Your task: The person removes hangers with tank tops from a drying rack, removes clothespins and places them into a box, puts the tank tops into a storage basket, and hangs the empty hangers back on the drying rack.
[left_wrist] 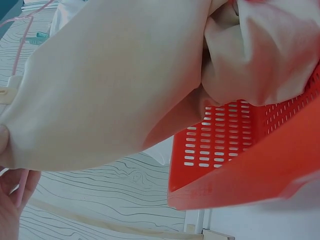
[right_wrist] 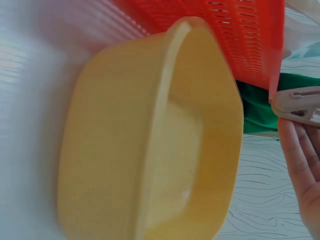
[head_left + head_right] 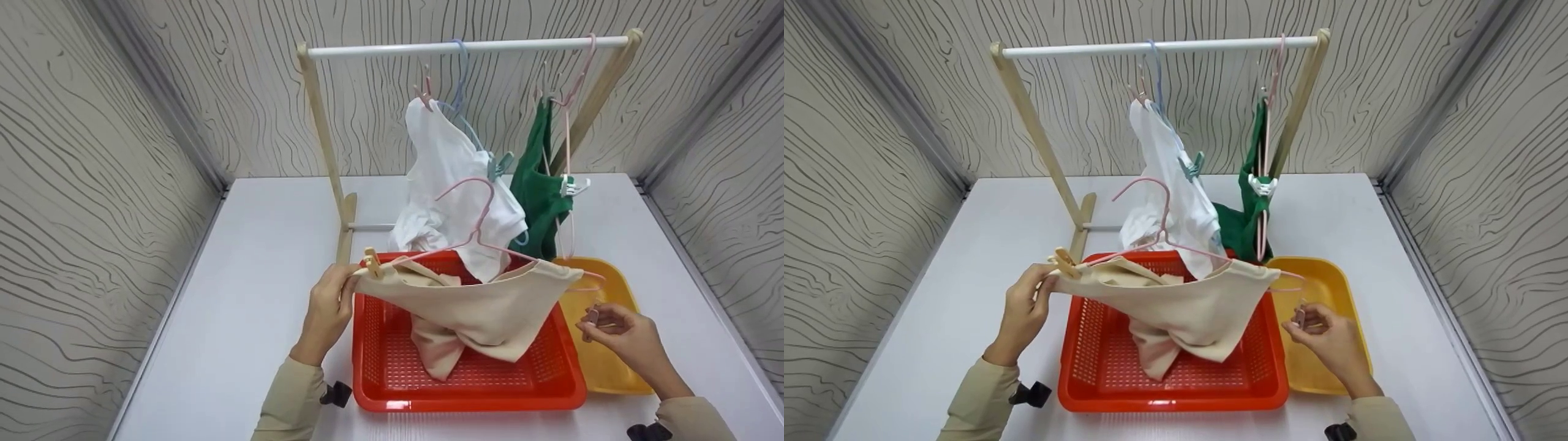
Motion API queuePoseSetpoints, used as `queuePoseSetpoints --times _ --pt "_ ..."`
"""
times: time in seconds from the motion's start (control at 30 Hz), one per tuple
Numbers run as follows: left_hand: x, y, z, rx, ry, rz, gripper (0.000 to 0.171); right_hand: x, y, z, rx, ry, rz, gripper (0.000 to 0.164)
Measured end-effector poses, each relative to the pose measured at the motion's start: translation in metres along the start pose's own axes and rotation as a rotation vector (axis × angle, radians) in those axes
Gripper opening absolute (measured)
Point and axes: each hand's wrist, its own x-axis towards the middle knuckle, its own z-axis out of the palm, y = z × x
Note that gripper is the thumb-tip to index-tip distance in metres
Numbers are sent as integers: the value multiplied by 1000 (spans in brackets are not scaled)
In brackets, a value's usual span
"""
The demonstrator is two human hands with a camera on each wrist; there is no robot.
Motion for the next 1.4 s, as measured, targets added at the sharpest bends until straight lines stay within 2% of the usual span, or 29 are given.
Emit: queuePoseSetpoints --times 0.23,0.43,0.73,0.83,1.0,1.4 --pt "0 -1 1 1 5 3 11 1 1 0 -113 -71 108 43" --pt "1 -1 1 -9 10 17 12 0 7 4 -130 -78 95 44" --pt "1 -1 1 -24 7 17 11 2 19 7 -177 -210 180 56" --pt "1 -1 1 -25 3 13 11 2 22 10 -176 -241 212 55" --pt "1 -1 1 -25 -5 8 11 1 28 19 -177 -241 237 45" --pt "2 2 0 -32 -5 3 12 -2 37 34 -263 -273 209 37"
